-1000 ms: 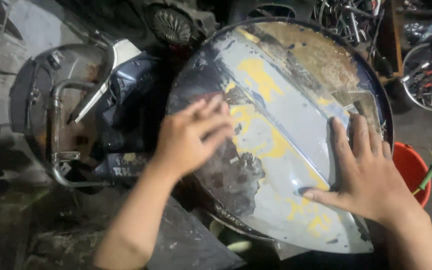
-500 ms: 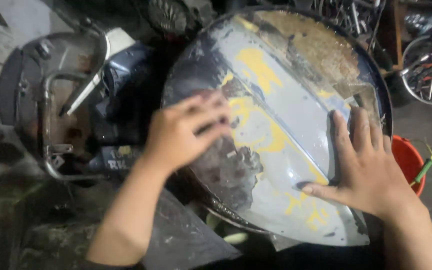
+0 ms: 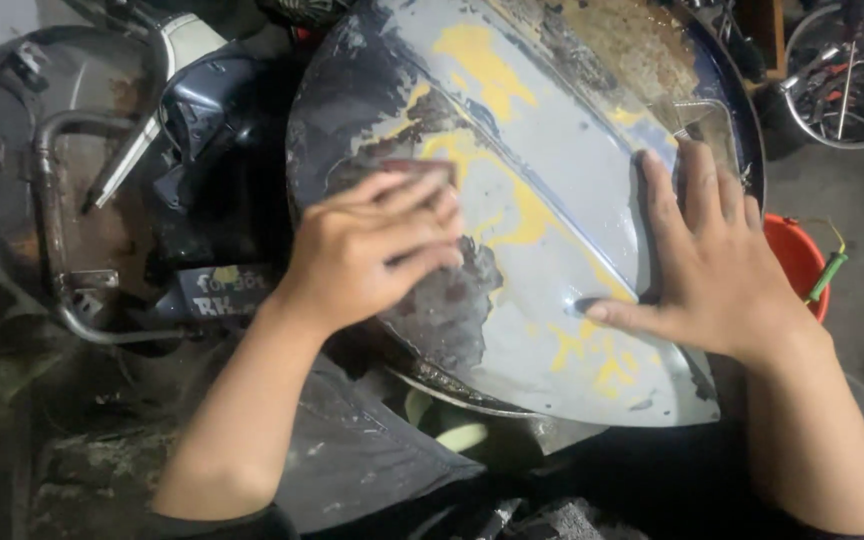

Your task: The person sands a curved metal surface, likely a motorcycle fender, using a piece of sandpaper. They alternate between sanding and brushing the surface with a small brush to remove debris.

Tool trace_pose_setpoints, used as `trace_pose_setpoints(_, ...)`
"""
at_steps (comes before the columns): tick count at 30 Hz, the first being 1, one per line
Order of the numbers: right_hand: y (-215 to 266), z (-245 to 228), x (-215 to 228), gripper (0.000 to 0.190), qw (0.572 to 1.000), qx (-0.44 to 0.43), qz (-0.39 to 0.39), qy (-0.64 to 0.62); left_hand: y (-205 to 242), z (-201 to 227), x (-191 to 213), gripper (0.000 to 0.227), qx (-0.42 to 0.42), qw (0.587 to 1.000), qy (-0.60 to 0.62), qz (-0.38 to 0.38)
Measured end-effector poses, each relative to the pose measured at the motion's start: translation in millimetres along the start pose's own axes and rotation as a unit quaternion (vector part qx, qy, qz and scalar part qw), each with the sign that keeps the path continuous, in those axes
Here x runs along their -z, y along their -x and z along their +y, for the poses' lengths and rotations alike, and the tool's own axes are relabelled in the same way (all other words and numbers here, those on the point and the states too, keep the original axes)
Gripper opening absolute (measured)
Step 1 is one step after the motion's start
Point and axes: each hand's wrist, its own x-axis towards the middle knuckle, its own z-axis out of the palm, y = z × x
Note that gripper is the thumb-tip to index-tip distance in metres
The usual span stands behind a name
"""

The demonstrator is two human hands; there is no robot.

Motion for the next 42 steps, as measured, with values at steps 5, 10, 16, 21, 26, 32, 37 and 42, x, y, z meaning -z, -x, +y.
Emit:
trace_pose_setpoints(5,4,0,-3,0.132,1.000,0.016,0.022,-0.004,10,-10,16,0.019,0.015,0.999,0.031,0.004)
trace_pose_setpoints(10,6,-2,-2,0.132,0.999,0.019,0.031,-0.029,17,22,0,0.011,-0.016,1.000,0.021,0.000)
trace_pose_setpoints(16,6,1,-6,0.133,0.999,0.000,0.013,-0.034,13,31,-14,0.008,-0.113,0.990,0.078,0.012)
trace_pose_setpoints(21,4,-4,0,0.138,0.999,-0.019,-0.025,-0.028,16,-37,21,0.007,0.081,0.995,-0.033,0.050)
trace_pose_setpoints(26,-6,-4,4,0.148,0.997,-0.044,-0.060,-0.033,-12,-21,32,0.022,0.083,0.995,0.048,0.030)
trace_pose_setpoints(32,-15,-1,7,0.160,0.992,-0.069,-0.101,0.000,-40,-46,24,0.026,0.149,0.988,-0.040,-0.008)
trace_pose_setpoints(37,-19,1,6,0.169,0.988,-0.083,-0.131,0.022,-62,-89,26,0.027,0.256,0.967,0.008,-0.011)
trace_pose_setpoints(42,-26,8,-2,0.175,0.984,-0.098,-0.145,0.041,-76,-52,16,0.016,0.203,0.973,-0.057,-0.089)
